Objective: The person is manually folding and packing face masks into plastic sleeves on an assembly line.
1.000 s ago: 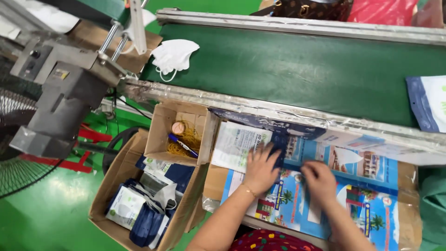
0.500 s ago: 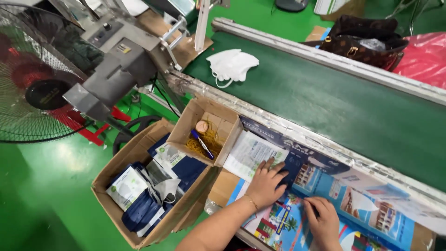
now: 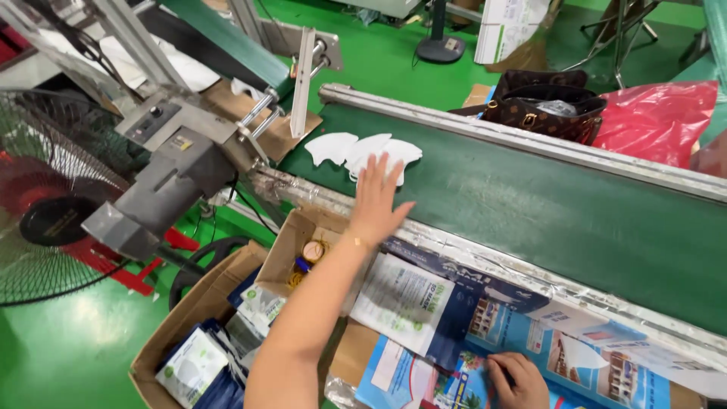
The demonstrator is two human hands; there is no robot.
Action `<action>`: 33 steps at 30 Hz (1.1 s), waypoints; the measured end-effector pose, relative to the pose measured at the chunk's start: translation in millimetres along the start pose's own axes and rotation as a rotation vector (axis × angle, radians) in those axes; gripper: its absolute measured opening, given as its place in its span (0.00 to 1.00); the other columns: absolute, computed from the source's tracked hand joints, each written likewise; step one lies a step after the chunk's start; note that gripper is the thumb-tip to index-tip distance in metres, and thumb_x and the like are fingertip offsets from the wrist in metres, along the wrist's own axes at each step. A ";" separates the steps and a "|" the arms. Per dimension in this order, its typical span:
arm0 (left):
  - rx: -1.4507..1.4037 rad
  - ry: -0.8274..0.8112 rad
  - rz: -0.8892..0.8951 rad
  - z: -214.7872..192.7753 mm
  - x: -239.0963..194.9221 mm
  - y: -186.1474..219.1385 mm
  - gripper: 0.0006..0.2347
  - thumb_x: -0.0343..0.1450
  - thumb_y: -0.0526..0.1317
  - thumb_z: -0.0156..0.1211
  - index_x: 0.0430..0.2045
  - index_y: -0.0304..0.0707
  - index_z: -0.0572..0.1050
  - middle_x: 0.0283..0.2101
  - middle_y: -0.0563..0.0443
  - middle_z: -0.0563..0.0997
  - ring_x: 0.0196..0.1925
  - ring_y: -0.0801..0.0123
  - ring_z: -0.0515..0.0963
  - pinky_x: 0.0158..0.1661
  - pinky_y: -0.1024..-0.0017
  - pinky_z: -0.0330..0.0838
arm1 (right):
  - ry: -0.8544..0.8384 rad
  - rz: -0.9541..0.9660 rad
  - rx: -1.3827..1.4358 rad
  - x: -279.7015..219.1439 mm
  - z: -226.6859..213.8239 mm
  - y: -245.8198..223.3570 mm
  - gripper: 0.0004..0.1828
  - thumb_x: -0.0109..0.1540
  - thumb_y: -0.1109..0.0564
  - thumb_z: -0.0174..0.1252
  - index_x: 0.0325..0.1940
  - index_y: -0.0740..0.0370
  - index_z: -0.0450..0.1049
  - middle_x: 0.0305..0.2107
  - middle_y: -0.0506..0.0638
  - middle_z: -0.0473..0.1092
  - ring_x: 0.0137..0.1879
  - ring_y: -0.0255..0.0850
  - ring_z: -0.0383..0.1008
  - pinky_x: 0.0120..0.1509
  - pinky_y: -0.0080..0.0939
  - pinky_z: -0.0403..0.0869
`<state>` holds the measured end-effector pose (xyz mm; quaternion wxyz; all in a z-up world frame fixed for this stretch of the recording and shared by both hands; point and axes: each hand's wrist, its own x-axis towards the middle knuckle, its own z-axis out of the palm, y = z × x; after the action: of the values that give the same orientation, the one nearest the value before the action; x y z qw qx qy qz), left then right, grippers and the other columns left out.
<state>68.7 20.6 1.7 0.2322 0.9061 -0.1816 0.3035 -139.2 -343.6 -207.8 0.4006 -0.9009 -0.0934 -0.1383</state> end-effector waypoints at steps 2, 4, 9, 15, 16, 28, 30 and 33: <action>0.133 -0.087 -0.046 -13.4 37.2 -3.3 0.40 0.62 0.49 0.69 0.70 0.43 0.57 0.73 0.28 0.53 0.75 0.31 0.49 0.68 0.38 0.44 | -0.009 -0.036 0.020 -0.1 7.1 17.5 0.08 0.54 0.54 0.66 0.36 0.57 0.83 0.35 0.49 0.79 0.43 0.45 0.79 0.48 0.41 0.75; 0.260 -0.178 -0.094 -8.0 59.1 -16.2 0.44 0.56 0.51 0.72 0.69 0.46 0.58 0.71 0.25 0.56 0.72 0.28 0.53 0.64 0.35 0.47 | -0.021 -0.065 0.034 -2.1 10.7 25.0 0.08 0.54 0.54 0.66 0.36 0.57 0.83 0.35 0.49 0.79 0.43 0.45 0.80 0.48 0.41 0.76; 0.469 -0.288 -0.245 127.7 42.3 -132.8 0.27 0.73 0.38 0.57 0.71 0.55 0.63 0.55 0.35 0.76 0.51 0.45 0.79 0.45 0.54 0.78 | 0.009 0.047 0.017 3.9 -8.8 -25.2 0.08 0.54 0.55 0.66 0.35 0.58 0.82 0.34 0.49 0.79 0.43 0.45 0.79 0.48 0.41 0.75; -0.198 -0.280 -0.522 11.9 57.1 -9.7 0.24 0.69 0.35 0.56 0.64 0.49 0.70 0.47 0.34 0.84 0.50 0.44 0.81 0.50 0.57 0.75 | 0.055 0.033 0.030 10.0 -15.6 -42.4 0.07 0.55 0.56 0.65 0.36 0.59 0.81 0.34 0.48 0.78 0.44 0.44 0.79 0.50 0.40 0.74; -0.189 -0.304 -0.505 13.9 42.4 2.3 0.24 0.69 0.35 0.56 0.64 0.49 0.70 0.47 0.34 0.84 0.50 0.44 0.81 0.50 0.57 0.75 | 0.070 0.057 0.042 10.5 -10.8 -34.5 0.07 0.55 0.56 0.65 0.36 0.59 0.81 0.34 0.48 0.78 0.44 0.44 0.79 0.50 0.40 0.74; -1.104 -0.634 -0.263 34.9 -168.4 160.7 0.29 0.72 0.37 0.67 0.69 0.29 0.64 0.73 0.37 0.63 0.76 0.55 0.62 0.73 0.58 0.56 | -0.132 0.686 0.986 22.4 -72.1 -107.1 0.31 0.57 0.58 0.64 0.65 0.58 0.67 0.52 0.53 0.74 0.56 0.38 0.73 0.60 0.40 0.72; -1.283 -0.317 -0.435 17.7 -158.9 161.8 0.44 0.67 0.44 0.76 0.74 0.38 0.47 0.72 0.33 0.61 0.74 0.48 0.63 0.75 0.53 0.55 | -0.040 0.742 0.473 9.1 -64.3 -94.7 0.28 0.59 0.54 0.65 0.63 0.60 0.72 0.47 0.58 0.79 0.49 0.46 0.79 0.56 0.42 0.76; -0.732 -0.500 -0.142 -13.2 -113.0 176.9 0.50 0.51 0.45 0.80 0.67 0.29 0.55 0.70 0.32 0.59 0.75 0.42 0.51 0.71 0.47 0.38 | -0.035 0.208 0.357 -11.3 -56.7 -72.5 0.26 0.60 0.54 0.68 0.62 0.56 0.73 0.52 0.52 0.76 0.57 0.42 0.79 0.63 0.39 0.76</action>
<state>-105.3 -97.3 -5.7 0.5069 0.8199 -0.2648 -0.0257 -179.9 -338.7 -124.7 0.5642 -0.8228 -0.0299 -0.0617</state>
